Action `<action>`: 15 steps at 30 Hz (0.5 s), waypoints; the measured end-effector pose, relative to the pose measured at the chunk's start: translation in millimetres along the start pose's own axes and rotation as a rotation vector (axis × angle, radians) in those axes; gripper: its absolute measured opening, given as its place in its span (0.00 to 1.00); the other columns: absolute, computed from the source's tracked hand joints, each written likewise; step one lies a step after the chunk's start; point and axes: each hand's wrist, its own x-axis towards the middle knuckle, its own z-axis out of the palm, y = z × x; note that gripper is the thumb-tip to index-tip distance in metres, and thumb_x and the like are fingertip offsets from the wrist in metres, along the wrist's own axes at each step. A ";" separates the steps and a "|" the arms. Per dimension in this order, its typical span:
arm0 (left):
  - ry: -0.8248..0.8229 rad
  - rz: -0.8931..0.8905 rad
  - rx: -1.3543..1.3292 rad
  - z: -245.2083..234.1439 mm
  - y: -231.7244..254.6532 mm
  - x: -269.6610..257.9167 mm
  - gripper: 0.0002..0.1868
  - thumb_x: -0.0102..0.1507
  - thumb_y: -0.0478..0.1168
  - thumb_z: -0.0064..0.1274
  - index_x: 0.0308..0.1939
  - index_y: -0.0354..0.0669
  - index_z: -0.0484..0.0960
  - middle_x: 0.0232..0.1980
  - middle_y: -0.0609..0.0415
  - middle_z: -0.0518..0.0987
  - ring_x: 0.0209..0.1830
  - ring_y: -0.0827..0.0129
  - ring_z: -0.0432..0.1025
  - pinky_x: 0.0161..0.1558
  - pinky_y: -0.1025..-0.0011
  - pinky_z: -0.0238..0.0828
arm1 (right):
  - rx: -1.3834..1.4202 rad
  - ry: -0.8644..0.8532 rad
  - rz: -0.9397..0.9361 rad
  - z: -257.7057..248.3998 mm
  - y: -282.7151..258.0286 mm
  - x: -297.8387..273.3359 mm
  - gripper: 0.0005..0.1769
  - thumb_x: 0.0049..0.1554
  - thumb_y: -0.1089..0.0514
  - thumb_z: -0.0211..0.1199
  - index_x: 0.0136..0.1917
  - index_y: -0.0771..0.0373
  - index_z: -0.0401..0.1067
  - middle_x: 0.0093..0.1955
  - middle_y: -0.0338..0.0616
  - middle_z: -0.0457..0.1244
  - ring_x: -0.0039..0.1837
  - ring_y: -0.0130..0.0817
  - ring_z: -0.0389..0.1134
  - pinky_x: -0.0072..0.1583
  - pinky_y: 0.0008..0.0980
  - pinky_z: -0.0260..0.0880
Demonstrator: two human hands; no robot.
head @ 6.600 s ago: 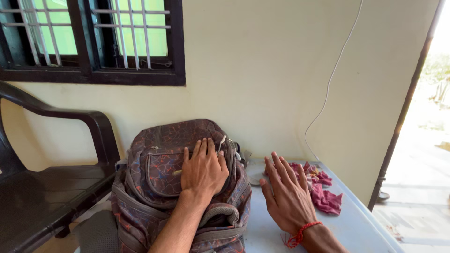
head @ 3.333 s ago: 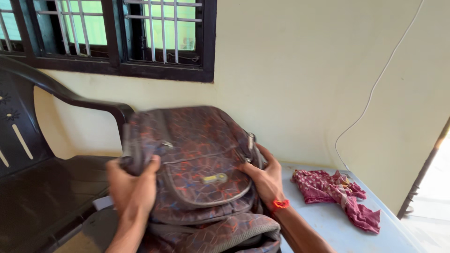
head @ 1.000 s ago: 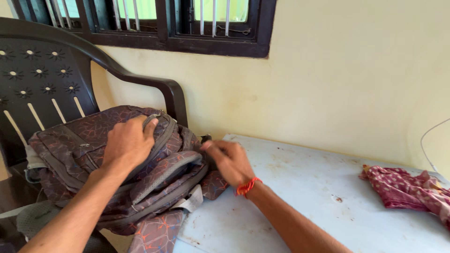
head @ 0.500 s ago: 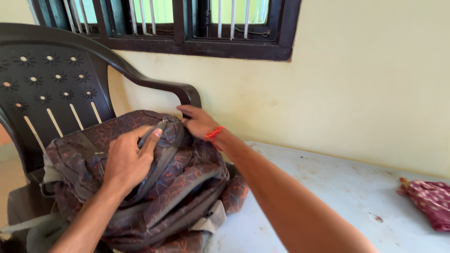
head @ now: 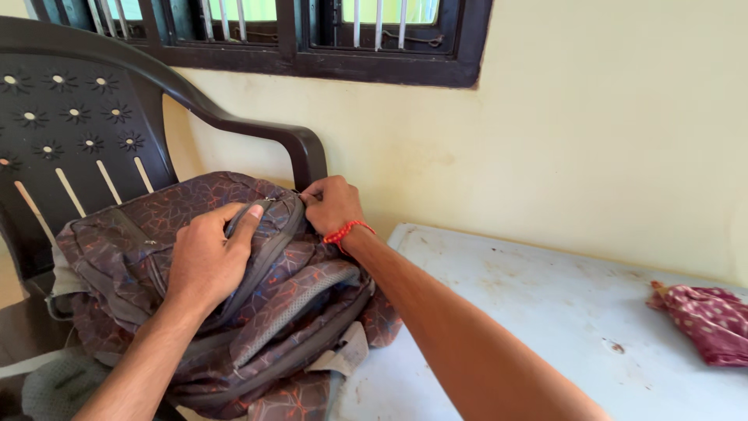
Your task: The person unzips a backpack on a table, takes out a laptop, and opens it on the table. They unpack an external keyboard and mouse, position the keyboard, and plug cables into the laptop's side ports. Finally they close the laptop and wipe it with a cloth.
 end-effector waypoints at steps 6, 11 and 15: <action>0.020 0.005 0.019 1.5 1.8 -4.2 0.21 0.68 0.55 0.49 0.53 0.47 0.87 0.32 0.44 0.84 0.37 0.51 0.81 0.45 0.55 0.74 | -0.081 0.014 -0.191 -34.7 -10.6 -39.8 0.06 0.53 0.61 0.66 0.43 0.64 0.81 0.43 0.53 0.72 0.48 0.49 0.74 0.54 0.42 0.73; 0.005 -0.014 0.037 1.7 2.8 -3.6 0.21 0.68 0.55 0.49 0.53 0.47 0.87 0.30 0.44 0.85 0.37 0.52 0.82 0.48 0.55 0.74 | -0.221 0.001 -0.251 -55.3 -30.1 -69.8 0.08 0.54 0.58 0.65 0.42 0.61 0.82 0.44 0.53 0.70 0.52 0.52 0.69 0.59 0.48 0.67; -0.039 -0.036 0.063 2.3 7.0 -4.1 0.21 0.68 0.56 0.48 0.53 0.47 0.86 0.32 0.44 0.86 0.38 0.52 0.83 0.47 0.55 0.76 | -0.231 -0.012 -0.241 -63.5 -44.7 -87.3 0.08 0.54 0.56 0.65 0.43 0.59 0.82 0.45 0.52 0.70 0.55 0.50 0.68 0.62 0.48 0.64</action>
